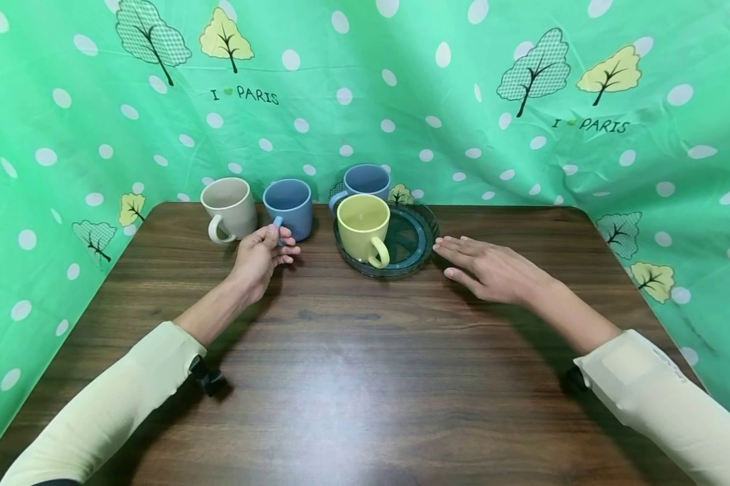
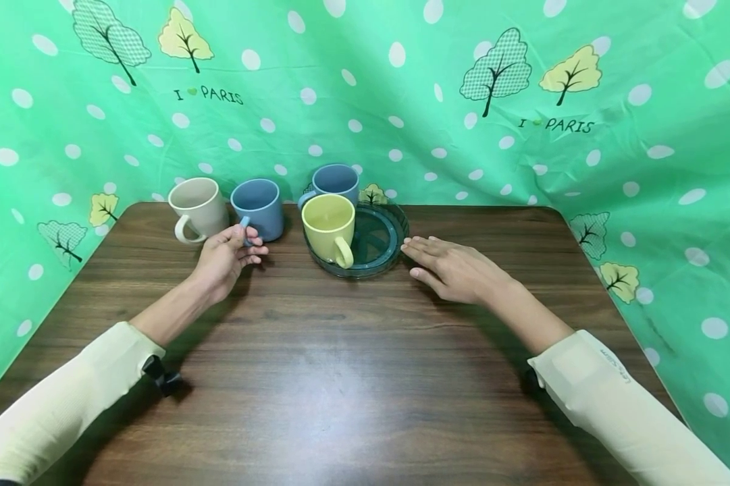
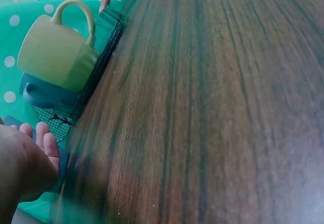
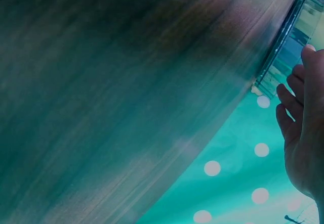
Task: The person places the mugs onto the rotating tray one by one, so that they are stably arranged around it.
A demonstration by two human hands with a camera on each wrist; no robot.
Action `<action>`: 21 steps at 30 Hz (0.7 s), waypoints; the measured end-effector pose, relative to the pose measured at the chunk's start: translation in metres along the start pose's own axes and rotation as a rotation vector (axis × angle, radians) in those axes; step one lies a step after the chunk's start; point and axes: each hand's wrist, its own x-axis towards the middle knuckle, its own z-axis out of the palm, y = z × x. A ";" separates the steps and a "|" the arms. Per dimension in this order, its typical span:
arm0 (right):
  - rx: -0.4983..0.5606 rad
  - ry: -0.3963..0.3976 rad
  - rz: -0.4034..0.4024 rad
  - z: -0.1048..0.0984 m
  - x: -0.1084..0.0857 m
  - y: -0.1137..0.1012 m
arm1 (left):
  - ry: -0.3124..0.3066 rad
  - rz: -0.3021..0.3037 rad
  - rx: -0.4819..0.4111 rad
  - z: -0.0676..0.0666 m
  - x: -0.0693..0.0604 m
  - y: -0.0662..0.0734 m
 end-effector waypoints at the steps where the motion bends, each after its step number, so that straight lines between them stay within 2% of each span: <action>1: -0.002 0.004 -0.004 0.000 0.000 0.000 | 0.003 0.000 -0.007 0.000 0.000 0.000; 12: -0.011 0.009 -0.001 0.001 0.000 -0.004 | 0.009 0.006 -0.066 0.002 0.005 -0.002; 21: -0.017 0.024 -0.017 0.002 0.000 -0.004 | -0.012 0.017 -0.060 0.001 0.007 -0.002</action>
